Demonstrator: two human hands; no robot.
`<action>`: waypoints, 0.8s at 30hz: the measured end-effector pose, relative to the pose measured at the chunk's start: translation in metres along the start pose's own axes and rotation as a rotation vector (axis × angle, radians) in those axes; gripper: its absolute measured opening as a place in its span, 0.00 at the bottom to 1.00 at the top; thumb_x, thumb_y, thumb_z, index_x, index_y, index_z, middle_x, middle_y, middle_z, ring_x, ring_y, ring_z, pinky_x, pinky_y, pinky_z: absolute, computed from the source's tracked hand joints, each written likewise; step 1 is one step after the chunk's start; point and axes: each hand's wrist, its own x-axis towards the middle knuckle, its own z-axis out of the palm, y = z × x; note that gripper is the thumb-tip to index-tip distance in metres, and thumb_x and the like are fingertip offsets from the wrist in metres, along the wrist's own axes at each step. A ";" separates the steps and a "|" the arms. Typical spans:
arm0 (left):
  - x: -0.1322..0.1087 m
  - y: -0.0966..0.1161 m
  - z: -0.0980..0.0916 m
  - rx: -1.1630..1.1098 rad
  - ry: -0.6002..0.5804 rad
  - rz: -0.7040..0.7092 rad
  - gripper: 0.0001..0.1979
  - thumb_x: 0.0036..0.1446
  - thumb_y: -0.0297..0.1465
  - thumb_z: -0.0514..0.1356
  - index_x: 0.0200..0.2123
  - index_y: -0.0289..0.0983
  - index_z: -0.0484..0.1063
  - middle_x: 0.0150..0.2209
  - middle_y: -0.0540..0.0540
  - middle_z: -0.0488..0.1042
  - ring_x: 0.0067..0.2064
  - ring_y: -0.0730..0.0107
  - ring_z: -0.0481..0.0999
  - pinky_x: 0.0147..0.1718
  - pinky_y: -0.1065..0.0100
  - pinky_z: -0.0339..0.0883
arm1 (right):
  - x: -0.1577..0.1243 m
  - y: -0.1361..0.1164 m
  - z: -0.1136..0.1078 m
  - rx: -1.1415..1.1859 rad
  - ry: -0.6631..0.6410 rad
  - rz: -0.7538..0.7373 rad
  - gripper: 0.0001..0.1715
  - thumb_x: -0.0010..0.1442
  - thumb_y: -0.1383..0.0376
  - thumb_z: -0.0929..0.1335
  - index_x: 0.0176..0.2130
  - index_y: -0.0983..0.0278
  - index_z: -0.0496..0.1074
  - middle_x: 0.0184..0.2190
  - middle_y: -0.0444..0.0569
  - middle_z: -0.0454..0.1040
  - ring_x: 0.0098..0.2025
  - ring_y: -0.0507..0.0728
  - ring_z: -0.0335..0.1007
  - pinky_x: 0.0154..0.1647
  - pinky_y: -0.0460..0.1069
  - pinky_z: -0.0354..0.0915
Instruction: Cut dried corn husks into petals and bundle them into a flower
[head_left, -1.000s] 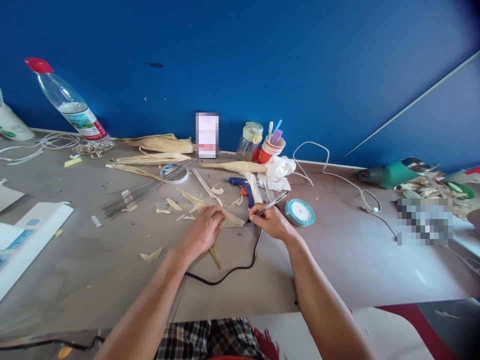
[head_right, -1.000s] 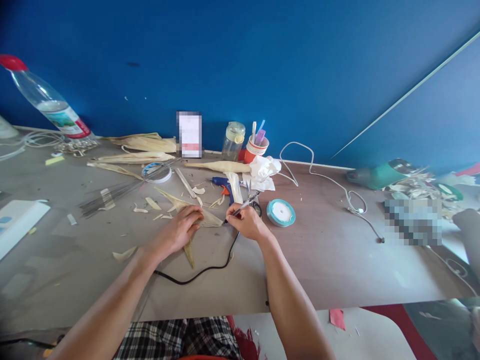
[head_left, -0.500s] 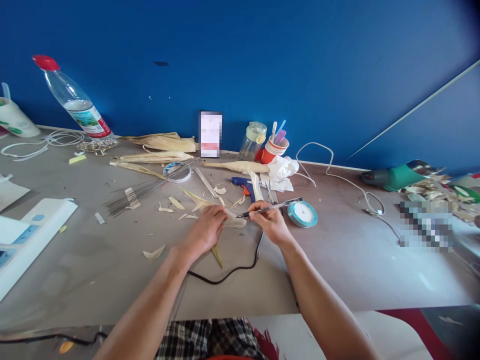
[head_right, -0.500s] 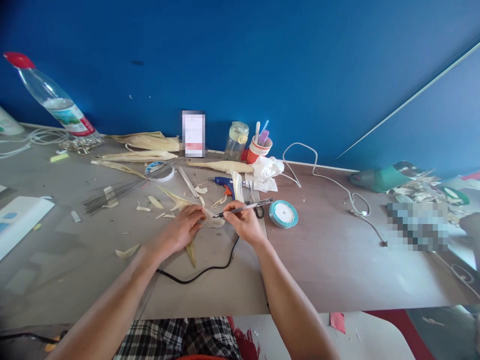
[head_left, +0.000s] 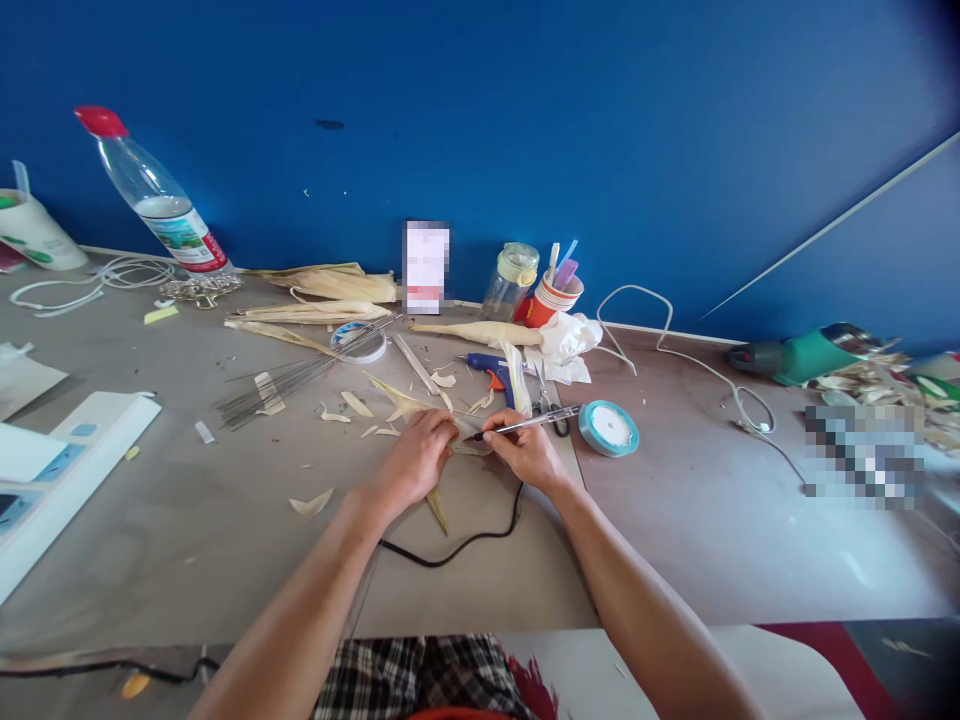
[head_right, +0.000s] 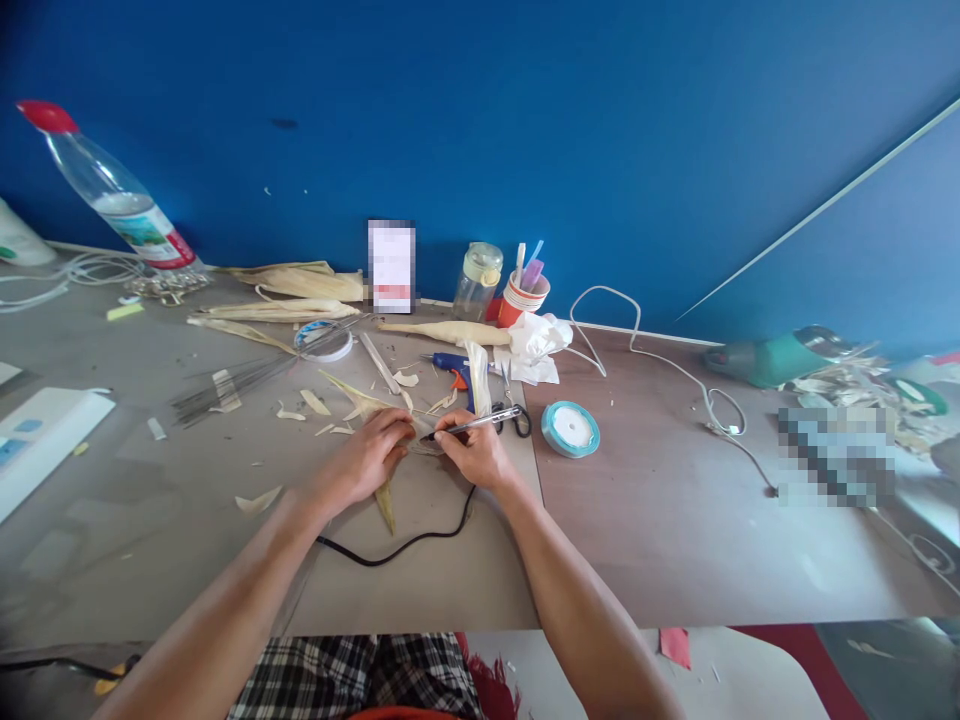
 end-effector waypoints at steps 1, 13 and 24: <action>0.000 0.000 0.000 0.001 0.000 0.002 0.09 0.53 0.21 0.55 0.36 0.37 0.69 0.47 0.42 0.67 0.50 0.60 0.65 0.51 0.58 0.64 | 0.000 0.000 0.001 -0.007 -0.003 -0.006 0.06 0.53 0.64 0.64 0.29 0.64 0.69 0.25 0.44 0.67 0.27 0.51 0.61 0.29 0.46 0.59; 0.000 0.003 -0.004 -0.014 -0.009 -0.010 0.09 0.53 0.21 0.55 0.37 0.37 0.69 0.46 0.42 0.68 0.51 0.61 0.66 0.51 0.58 0.64 | 0.001 0.001 0.002 -0.030 -0.017 -0.038 0.05 0.53 0.65 0.64 0.29 0.64 0.69 0.26 0.44 0.68 0.29 0.52 0.63 0.31 0.47 0.60; 0.000 0.004 -0.004 -0.012 0.000 0.000 0.10 0.54 0.21 0.54 0.37 0.37 0.70 0.46 0.42 0.68 0.51 0.60 0.66 0.51 0.57 0.64 | 0.000 0.000 0.002 -0.036 -0.021 -0.027 0.05 0.54 0.65 0.64 0.29 0.63 0.69 0.25 0.44 0.68 0.28 0.52 0.63 0.31 0.47 0.60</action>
